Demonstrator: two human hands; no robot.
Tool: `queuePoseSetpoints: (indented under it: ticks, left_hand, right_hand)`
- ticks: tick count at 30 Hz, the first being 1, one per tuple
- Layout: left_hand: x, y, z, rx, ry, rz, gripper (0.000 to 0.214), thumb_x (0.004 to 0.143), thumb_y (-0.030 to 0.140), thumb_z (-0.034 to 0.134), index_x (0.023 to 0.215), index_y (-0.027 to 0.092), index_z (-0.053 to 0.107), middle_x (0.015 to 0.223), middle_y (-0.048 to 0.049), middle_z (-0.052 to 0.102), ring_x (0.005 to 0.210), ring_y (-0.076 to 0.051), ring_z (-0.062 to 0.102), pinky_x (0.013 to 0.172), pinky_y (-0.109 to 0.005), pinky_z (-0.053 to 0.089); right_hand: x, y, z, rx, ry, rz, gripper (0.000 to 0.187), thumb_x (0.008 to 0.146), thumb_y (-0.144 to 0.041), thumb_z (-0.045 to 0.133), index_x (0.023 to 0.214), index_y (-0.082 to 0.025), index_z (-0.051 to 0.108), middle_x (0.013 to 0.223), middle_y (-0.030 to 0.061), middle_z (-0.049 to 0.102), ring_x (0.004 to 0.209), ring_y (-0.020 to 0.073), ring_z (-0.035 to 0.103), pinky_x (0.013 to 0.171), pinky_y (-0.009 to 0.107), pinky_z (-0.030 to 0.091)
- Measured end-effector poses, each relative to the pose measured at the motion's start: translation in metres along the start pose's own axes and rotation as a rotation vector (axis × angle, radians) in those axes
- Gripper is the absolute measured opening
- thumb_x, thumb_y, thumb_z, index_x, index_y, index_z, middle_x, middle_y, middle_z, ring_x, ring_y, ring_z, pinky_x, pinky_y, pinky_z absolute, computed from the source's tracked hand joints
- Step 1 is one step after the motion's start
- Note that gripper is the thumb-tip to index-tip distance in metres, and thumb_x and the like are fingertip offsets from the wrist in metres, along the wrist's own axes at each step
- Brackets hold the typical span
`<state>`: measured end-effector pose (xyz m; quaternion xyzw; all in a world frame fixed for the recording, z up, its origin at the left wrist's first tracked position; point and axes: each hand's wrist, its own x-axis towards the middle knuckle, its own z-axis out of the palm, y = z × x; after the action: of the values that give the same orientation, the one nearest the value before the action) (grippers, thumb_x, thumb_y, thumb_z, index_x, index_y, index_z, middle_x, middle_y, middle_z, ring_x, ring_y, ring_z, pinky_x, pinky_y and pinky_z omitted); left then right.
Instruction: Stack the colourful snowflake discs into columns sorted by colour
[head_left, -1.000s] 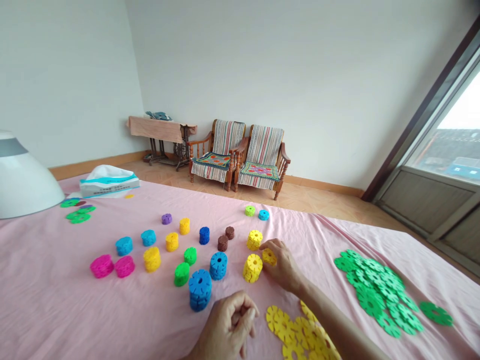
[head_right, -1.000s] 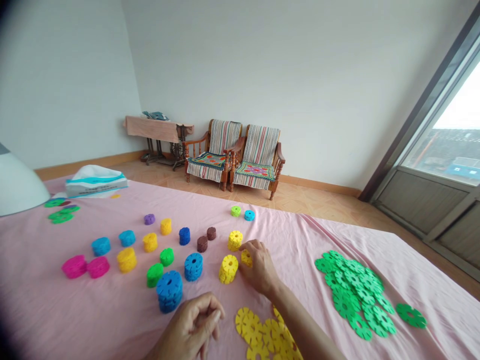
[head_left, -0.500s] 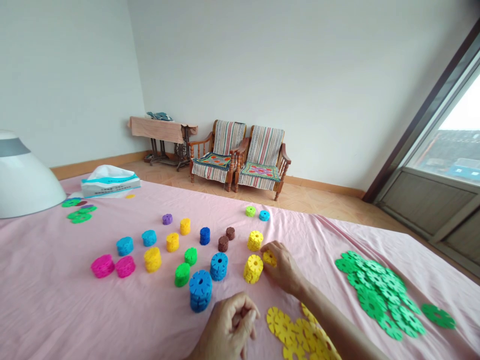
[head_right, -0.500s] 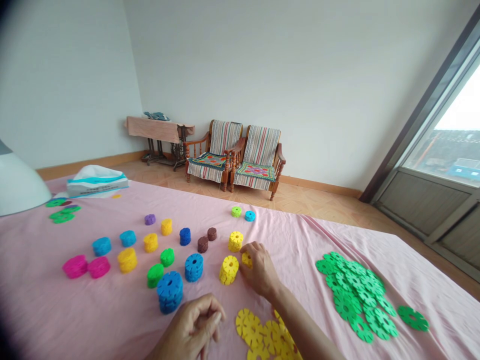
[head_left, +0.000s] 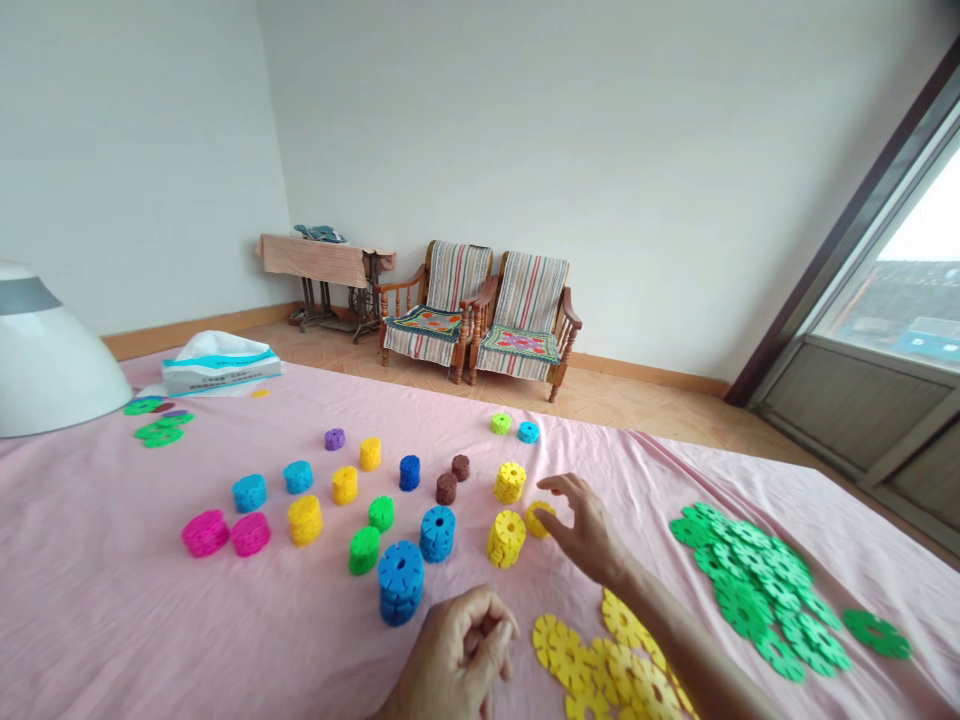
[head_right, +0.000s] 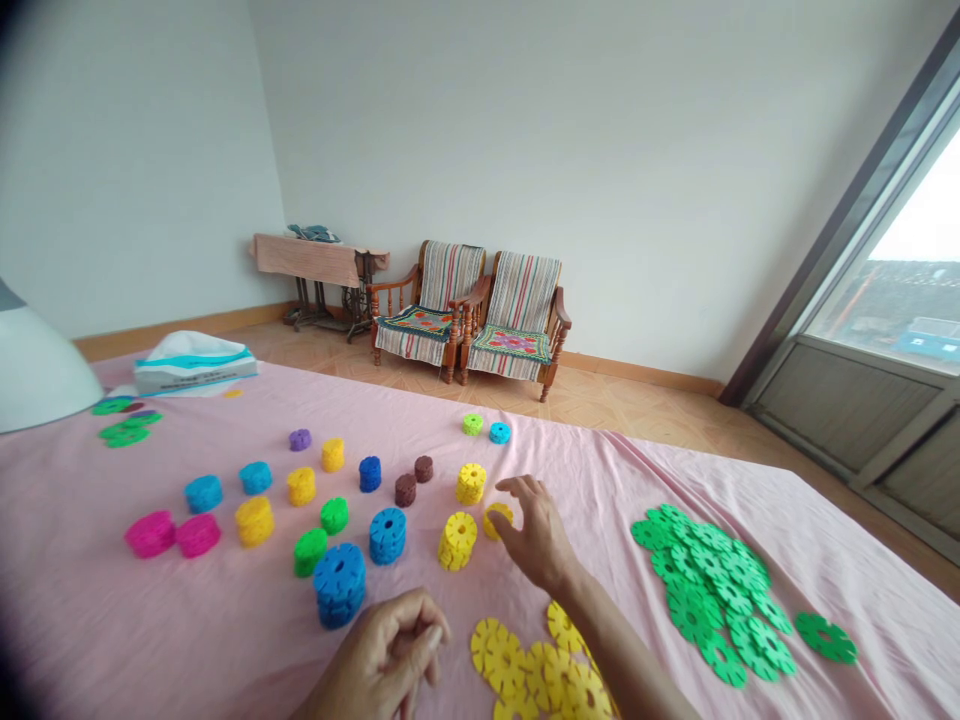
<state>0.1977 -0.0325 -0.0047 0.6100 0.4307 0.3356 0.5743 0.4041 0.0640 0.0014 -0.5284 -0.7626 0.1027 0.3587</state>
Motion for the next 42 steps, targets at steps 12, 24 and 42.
queuePoseSetpoints:
  ticks: [12, 24, 42]
  left_hand:
    - [-0.002, 0.002, 0.003, 0.013, 0.009, 0.034, 0.036, 0.083, 0.052, 0.046, 0.073, 0.017, 0.047, 0.059, 0.0021, 0.053, 0.037, -0.005, 0.04, 0.034, -0.014, 0.029]
    - [0.0, -0.001, 0.001, 0.051, 0.01, 0.046, 0.029, 0.085, 0.044, 0.048, 0.076, 0.016, 0.049, 0.063, 0.0014, 0.056, 0.04, -0.005, 0.045, 0.033, -0.013, 0.03]
    - [0.002, 0.006, 0.004, -0.007, 0.029, 0.08, 0.032, 0.082, 0.048, 0.053, 0.086, 0.016, 0.049, 0.065, 0.003, 0.055, 0.037, -0.004, 0.044, 0.03, -0.011, 0.029]
  right_hand:
    - [-0.041, -0.001, -0.08, -0.288, -0.611, 0.251, 0.025, 0.059, -0.024, 0.065, 0.082, -0.018, 0.058, 0.083, 0.0044, 0.062, 0.077, 0.0192, 0.055, 0.067, 0.029, 0.039]
    - [-0.03, -0.002, -0.079, 0.124, -0.612, 0.271, 0.007, 0.068, -0.018, 0.06, 0.065, -0.016, 0.053, 0.061, -0.0043, 0.047, 0.058, 0.0082, 0.042, 0.054, 0.021, 0.032]
    - [-0.05, -0.07, -0.016, 0.61, -0.4, 0.257, 0.012, 0.072, -0.021, 0.061, 0.082, -0.015, 0.064, 0.058, -0.0058, 0.046, 0.053, 0.0058, 0.036, 0.048, 0.018, 0.029]
